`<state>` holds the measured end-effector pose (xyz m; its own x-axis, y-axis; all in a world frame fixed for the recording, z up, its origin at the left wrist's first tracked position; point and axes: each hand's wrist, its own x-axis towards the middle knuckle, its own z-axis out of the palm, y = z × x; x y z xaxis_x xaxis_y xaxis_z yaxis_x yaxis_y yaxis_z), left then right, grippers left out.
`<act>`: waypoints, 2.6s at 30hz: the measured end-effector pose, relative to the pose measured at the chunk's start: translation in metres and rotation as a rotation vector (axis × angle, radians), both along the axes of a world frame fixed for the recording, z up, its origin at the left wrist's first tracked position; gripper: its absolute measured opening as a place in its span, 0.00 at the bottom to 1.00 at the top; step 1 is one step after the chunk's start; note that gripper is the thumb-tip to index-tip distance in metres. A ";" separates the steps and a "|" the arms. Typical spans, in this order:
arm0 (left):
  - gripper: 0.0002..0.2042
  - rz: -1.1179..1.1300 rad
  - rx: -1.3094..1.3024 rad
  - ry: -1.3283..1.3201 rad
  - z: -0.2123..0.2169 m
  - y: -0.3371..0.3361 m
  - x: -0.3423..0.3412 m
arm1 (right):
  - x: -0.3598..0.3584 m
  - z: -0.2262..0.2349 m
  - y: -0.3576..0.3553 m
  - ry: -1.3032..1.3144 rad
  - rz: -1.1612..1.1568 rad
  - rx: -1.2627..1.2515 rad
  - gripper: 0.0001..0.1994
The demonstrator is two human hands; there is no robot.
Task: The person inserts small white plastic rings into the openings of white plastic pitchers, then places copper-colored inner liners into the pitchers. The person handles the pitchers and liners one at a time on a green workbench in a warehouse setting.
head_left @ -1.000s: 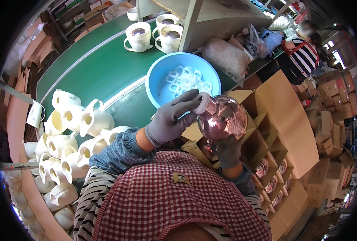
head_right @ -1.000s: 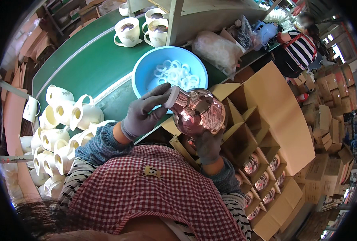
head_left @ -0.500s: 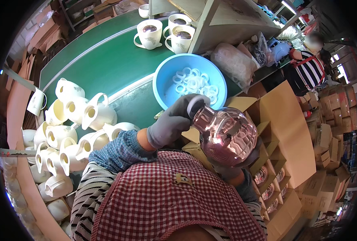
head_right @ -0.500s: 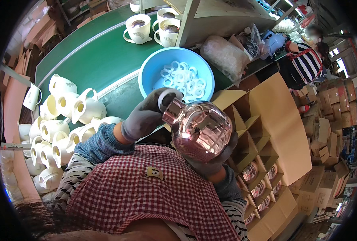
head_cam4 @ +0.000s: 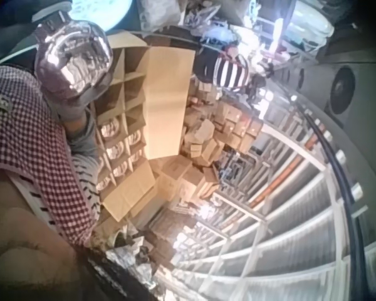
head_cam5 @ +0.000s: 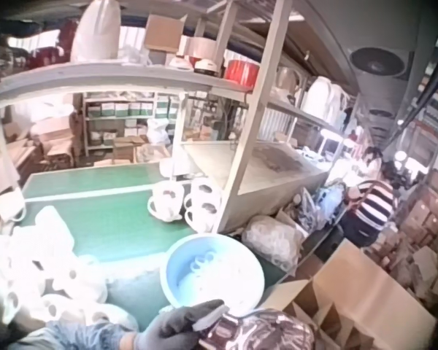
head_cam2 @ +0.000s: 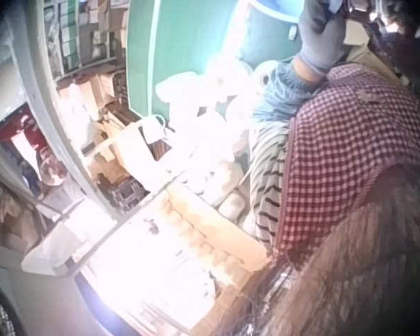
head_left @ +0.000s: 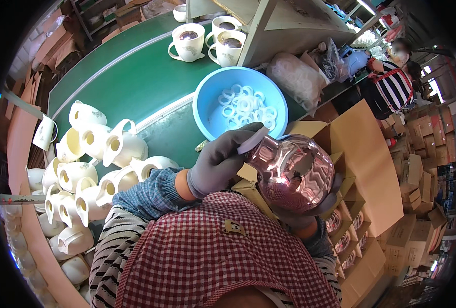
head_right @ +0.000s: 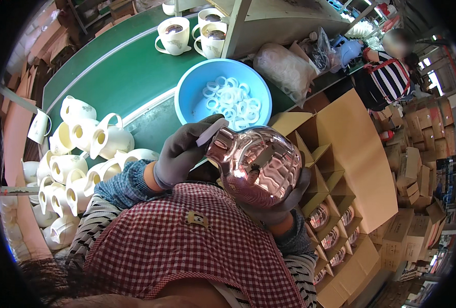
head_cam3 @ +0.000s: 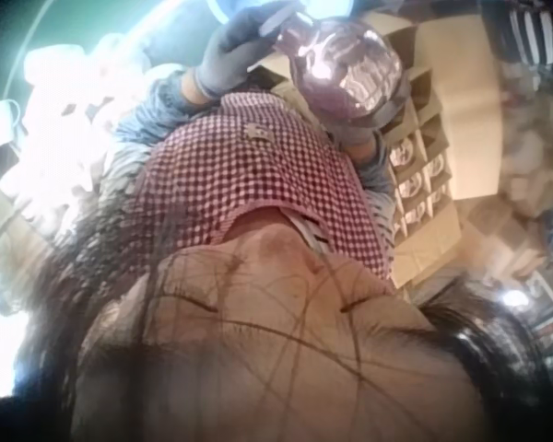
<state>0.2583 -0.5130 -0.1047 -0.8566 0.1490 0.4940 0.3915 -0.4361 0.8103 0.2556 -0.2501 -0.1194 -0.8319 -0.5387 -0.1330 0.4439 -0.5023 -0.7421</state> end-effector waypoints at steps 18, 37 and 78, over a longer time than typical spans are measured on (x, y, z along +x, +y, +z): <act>0.21 -0.056 0.249 -0.168 -0.004 -0.001 -0.003 | -0.018 0.065 -0.021 1.359 -0.314 0.889 0.36; 0.38 -0.076 0.194 -0.306 0.003 -0.008 -0.004 | -0.018 0.030 -0.007 1.629 -0.405 1.097 0.46; 0.47 0.840 -0.836 -0.275 -0.028 -0.154 0.056 | -0.060 -0.042 -0.126 0.130 0.363 -0.287 0.39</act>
